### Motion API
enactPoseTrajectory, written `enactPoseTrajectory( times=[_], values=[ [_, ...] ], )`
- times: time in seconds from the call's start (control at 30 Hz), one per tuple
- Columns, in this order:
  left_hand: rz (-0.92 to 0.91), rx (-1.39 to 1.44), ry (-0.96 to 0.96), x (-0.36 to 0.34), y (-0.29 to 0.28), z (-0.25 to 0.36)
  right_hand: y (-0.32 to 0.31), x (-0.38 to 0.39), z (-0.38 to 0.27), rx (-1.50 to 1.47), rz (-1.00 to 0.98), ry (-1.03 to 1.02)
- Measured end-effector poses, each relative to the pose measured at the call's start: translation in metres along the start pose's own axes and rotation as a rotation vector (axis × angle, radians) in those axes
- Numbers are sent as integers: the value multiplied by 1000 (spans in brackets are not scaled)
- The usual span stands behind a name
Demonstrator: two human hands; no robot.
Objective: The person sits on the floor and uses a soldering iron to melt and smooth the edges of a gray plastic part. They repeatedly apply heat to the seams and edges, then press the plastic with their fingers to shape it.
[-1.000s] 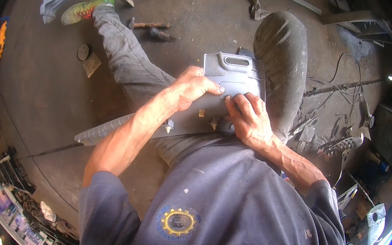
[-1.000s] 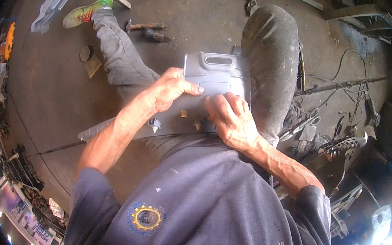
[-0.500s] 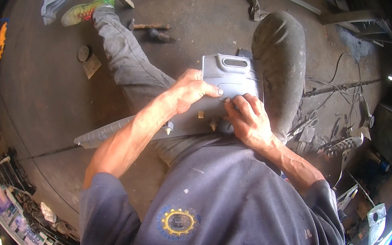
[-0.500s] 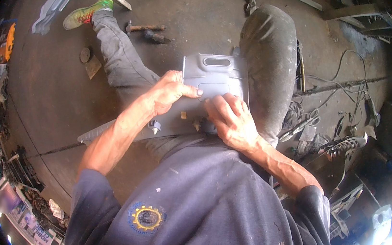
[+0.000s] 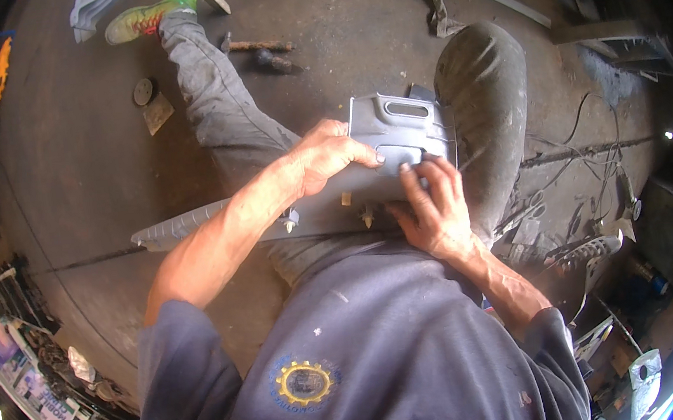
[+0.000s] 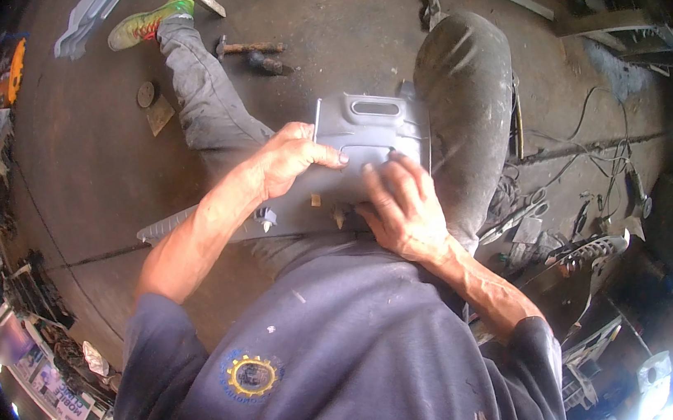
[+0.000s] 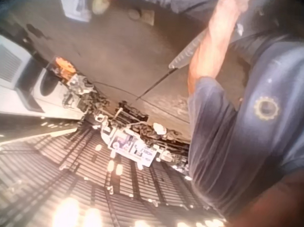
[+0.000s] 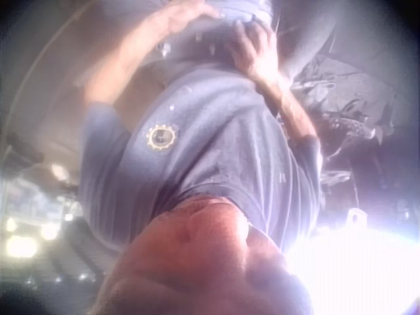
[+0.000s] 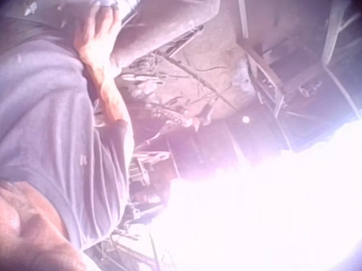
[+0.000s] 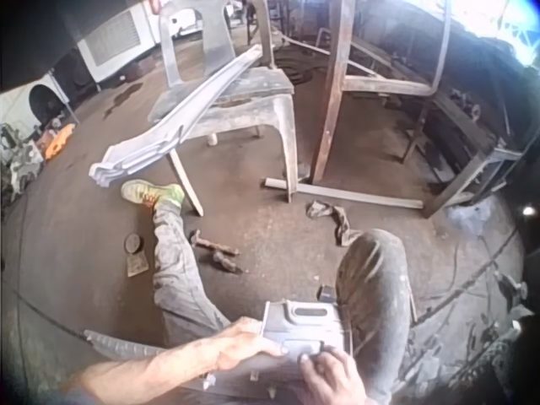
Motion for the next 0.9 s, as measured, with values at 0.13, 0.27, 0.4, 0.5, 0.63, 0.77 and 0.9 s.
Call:
enactPoseTrajectory(
  times=[0.13,0.27,0.4,0.5,0.63,0.77,0.9],
  values=[
    [53,-24,-28,3,2,4,-20,-5,22,-33,56,257],
    [24,41,-88,1,0,0,-27,-3,37,-126,21,473],
    [10,57,-64,-1,-1,-4,-31,0,64,-649,76,765],
    [8,-32,1,5,2,1,-31,-5,60,-960,-99,974],
    [-52,-41,123,44,21,12,-5,7,63,-1239,-412,1158],
    [-62,-140,108,46,23,4,4,5,66,-1400,-509,1200],
    [-49,-191,131,44,22,5,7,5,68,-1386,-447,1186]
  ],
)
Point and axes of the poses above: each hand's wrist, its own x-axis away from the middle knuckle, its own y-axis out of the palm, z = x × y, the point moved 8 cm from there along -x, towards the middle knuckle, and after that the axes turned 14 degrees about y, right-handed, at the moved point
